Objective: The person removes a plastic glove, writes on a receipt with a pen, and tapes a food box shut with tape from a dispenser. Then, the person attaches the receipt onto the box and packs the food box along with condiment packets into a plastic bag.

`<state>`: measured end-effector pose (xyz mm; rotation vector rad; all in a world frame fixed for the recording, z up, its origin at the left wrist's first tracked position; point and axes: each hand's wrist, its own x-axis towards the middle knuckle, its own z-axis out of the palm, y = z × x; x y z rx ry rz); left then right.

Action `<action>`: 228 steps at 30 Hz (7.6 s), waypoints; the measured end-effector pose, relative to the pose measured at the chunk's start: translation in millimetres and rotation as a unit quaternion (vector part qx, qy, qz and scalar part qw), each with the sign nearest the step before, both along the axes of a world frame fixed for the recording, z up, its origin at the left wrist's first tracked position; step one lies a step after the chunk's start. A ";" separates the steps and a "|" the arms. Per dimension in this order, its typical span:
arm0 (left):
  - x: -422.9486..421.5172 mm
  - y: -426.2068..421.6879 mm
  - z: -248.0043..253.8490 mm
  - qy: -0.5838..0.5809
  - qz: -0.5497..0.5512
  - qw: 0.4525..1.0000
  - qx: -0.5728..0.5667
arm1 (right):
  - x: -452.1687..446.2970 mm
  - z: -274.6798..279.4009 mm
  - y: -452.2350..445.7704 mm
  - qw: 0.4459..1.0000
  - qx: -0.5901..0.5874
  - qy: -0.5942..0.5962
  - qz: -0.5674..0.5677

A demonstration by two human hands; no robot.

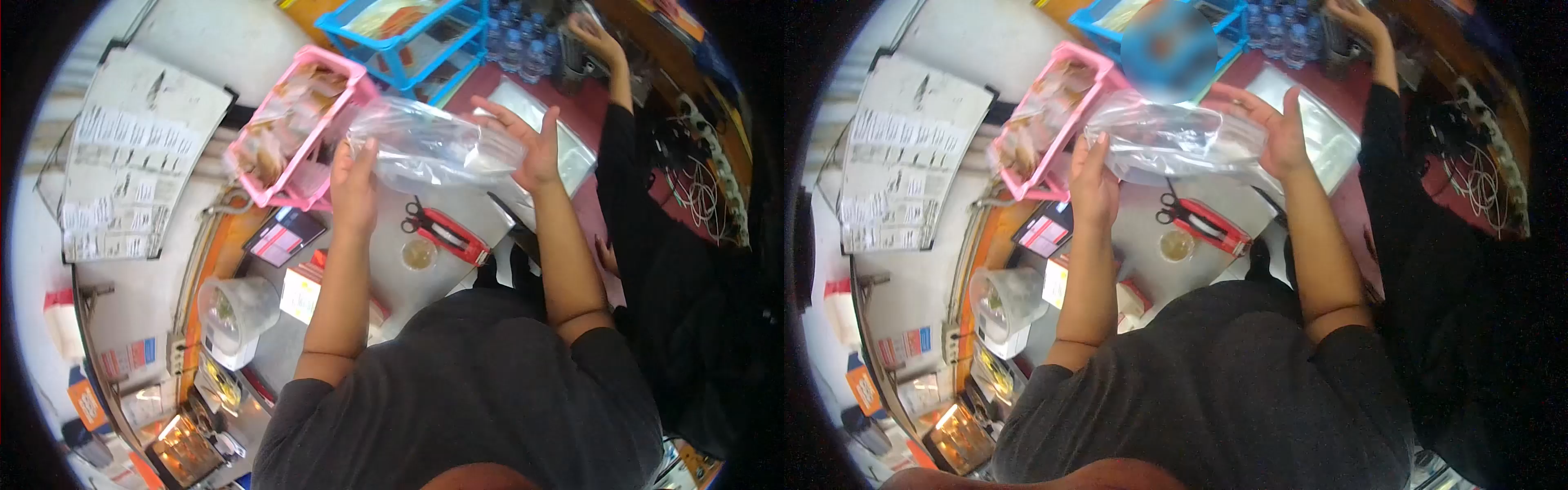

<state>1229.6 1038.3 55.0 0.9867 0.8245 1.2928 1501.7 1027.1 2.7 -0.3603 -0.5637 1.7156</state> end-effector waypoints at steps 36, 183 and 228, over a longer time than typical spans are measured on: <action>65.8 -83.6 -5.6 0.021 -0.055 0.992 -0.110 | -40.8 24.3 -54.3 0.671 0.226 -0.651 -0.274; 5.6 -21.6 32.8 0.329 0.062 0.942 -0.031 | 549.9 -107.5 215.9 0.345 -0.152 -0.914 -0.148; -440.1 -484.6 -26.1 0.287 0.045 0.953 0.093 | -528.1 -57.3 -383.5 0.572 0.306 -0.749 0.133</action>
